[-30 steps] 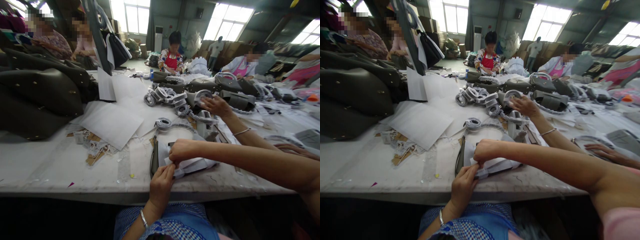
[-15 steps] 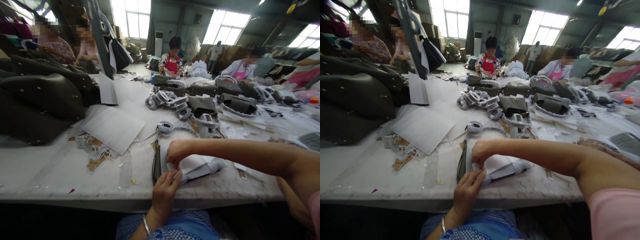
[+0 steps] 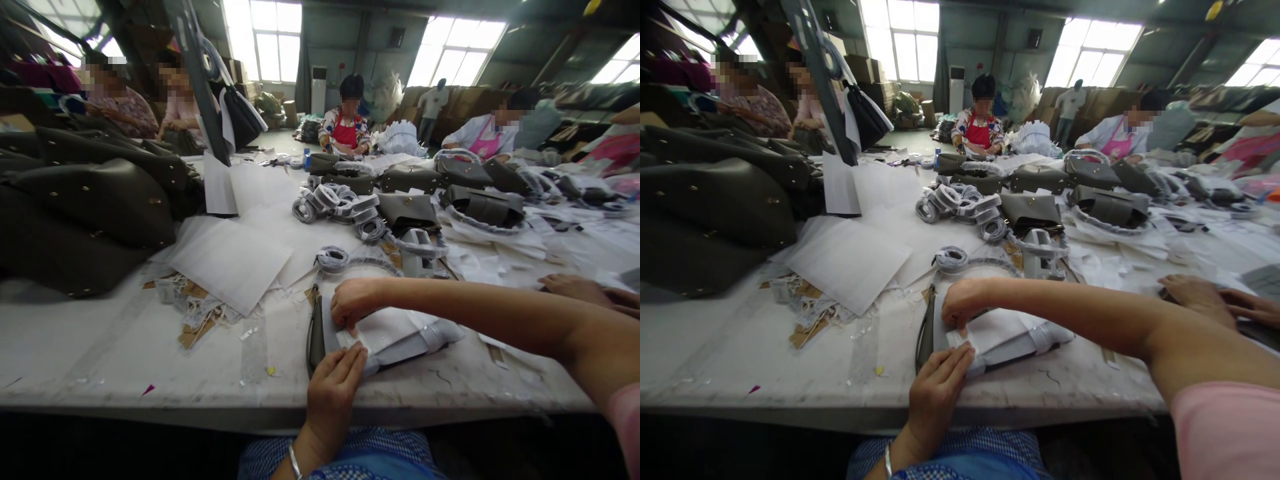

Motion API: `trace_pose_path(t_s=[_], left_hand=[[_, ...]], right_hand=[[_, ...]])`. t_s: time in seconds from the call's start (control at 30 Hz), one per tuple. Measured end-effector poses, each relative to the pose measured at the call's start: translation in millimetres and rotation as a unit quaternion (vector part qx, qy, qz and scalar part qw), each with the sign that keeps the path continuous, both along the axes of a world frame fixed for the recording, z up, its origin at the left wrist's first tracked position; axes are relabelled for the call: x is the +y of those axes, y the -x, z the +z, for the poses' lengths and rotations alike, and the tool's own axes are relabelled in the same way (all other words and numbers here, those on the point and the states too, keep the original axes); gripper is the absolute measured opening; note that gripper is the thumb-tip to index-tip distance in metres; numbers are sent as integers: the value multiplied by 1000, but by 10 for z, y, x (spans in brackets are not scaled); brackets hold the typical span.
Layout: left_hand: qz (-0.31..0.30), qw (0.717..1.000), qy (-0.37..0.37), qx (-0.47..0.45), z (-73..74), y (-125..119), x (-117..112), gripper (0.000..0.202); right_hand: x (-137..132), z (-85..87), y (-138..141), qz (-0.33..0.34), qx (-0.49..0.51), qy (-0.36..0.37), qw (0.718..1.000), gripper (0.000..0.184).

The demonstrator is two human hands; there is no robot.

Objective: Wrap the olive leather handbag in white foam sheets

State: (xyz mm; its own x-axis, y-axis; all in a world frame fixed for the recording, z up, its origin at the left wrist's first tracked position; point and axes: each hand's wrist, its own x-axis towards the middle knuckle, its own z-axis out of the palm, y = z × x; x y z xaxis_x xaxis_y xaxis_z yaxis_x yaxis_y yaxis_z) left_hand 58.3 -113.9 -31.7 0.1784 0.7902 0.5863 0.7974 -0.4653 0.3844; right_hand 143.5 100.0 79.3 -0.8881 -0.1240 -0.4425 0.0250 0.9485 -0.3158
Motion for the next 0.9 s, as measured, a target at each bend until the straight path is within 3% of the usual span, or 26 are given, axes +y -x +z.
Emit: trace_pose_path(t_s=[0.37,0.63,0.9], left_hand=[[8,1000,-4,9,49,-10,16,45],[12,1000,6,17,95,-9,27,54],[3,1000,-10,24,104,10,39,60]], right_hand=[[123,-97,-194,-103,91,89,987,11],[38,-241,-371,-215,172,159,948,19],[-99,-481,-425,-362,266,114,886,9]])
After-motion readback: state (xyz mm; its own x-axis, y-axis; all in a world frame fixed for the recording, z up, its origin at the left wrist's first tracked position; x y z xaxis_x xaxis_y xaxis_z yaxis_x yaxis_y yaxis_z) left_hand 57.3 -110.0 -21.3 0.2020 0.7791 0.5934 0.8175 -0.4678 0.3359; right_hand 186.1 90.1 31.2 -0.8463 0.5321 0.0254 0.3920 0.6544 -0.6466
